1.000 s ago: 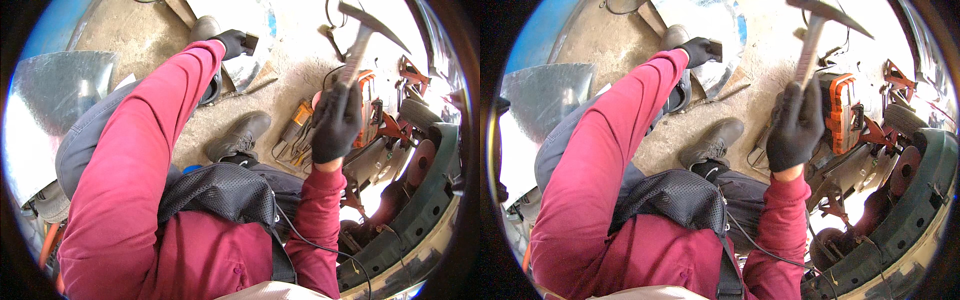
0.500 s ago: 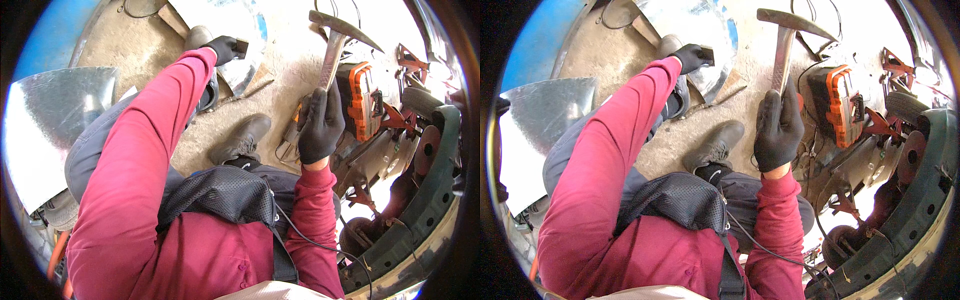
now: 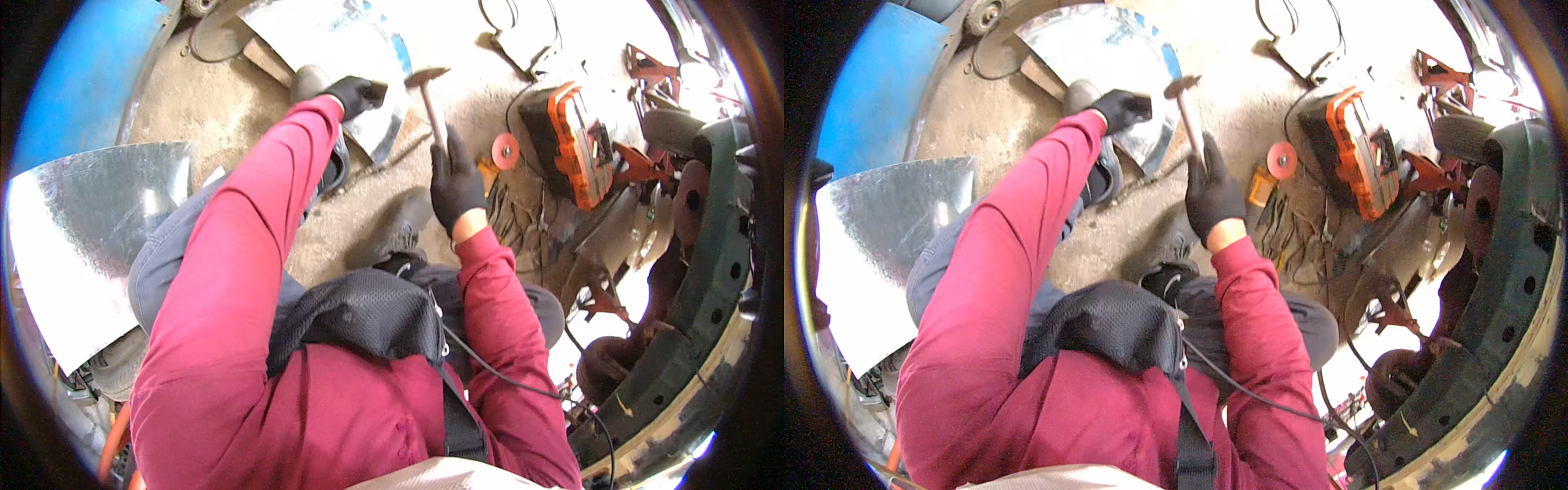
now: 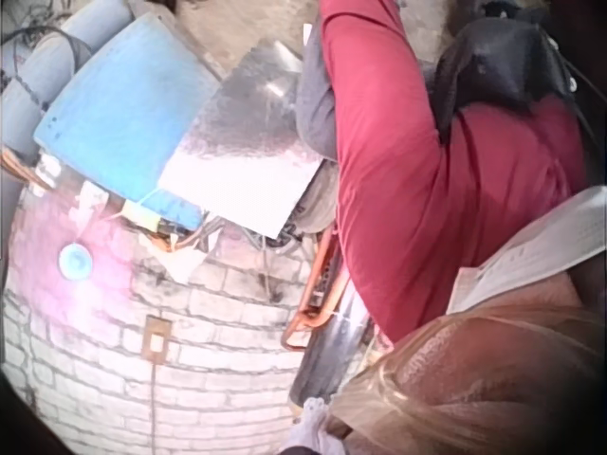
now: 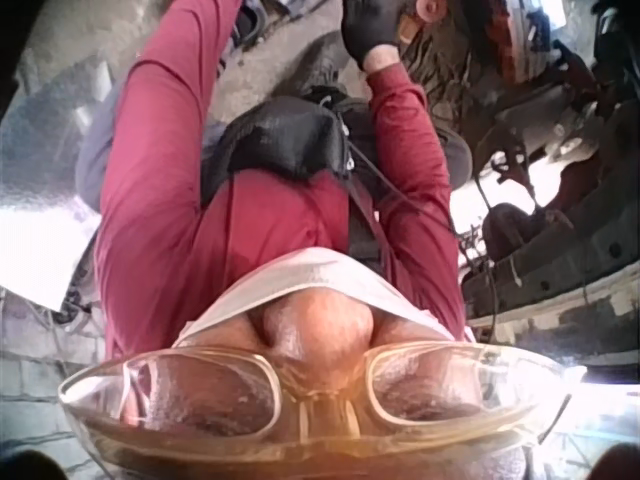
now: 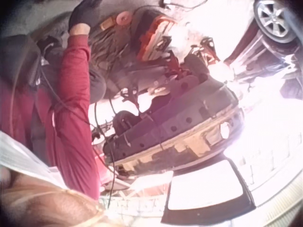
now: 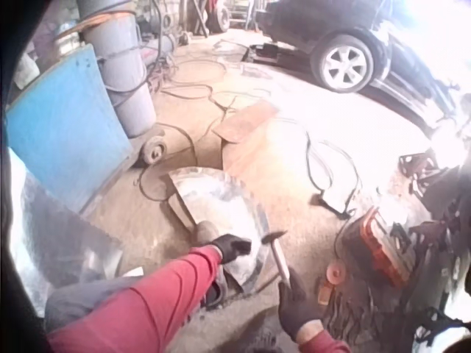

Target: The person sits on the floor and uses a hammer to repeatedly strike a curved metal sheet placed on a wooden block, shaping it by hand.

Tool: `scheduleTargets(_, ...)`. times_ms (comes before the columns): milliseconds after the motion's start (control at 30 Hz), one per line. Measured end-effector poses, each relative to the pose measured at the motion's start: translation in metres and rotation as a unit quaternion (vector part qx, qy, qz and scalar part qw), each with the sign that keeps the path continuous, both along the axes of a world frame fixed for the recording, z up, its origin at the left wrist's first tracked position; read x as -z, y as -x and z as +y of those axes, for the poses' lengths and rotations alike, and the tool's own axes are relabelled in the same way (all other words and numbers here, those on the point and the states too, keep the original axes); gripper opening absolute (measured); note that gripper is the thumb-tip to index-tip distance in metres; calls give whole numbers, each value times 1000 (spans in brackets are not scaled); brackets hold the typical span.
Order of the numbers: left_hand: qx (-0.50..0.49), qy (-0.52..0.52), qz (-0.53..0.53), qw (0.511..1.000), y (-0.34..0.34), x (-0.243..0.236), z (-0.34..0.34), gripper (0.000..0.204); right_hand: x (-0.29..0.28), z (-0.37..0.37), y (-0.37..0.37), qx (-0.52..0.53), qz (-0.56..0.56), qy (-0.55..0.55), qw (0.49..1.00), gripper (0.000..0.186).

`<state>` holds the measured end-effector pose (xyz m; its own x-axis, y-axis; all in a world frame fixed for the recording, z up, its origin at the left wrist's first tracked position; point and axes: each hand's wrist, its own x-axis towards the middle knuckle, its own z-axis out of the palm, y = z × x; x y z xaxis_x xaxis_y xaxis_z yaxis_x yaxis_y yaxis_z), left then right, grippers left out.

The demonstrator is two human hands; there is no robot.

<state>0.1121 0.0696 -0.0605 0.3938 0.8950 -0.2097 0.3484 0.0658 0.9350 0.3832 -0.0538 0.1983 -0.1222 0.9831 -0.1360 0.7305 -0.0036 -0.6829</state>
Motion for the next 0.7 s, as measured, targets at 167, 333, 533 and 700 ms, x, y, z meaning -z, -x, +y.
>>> scheduleTargets(167,-12,109,-86,990,-29,-16,-1,23,-67,19,-5,36,102,-41,993,47)
scheduleTargets(333,66,19,47,996,-26,-30,5,21,-103,23,11,74,171,-131,974,45)
scheduleTargets(533,115,-86,246,959,-49,-62,7,13,6,-8,-11,16,-56,77,995,45)
scheduleTargets(700,-33,94,-15,995,-36,-34,-3,23,-32,8,-13,33,17,2,999,50)
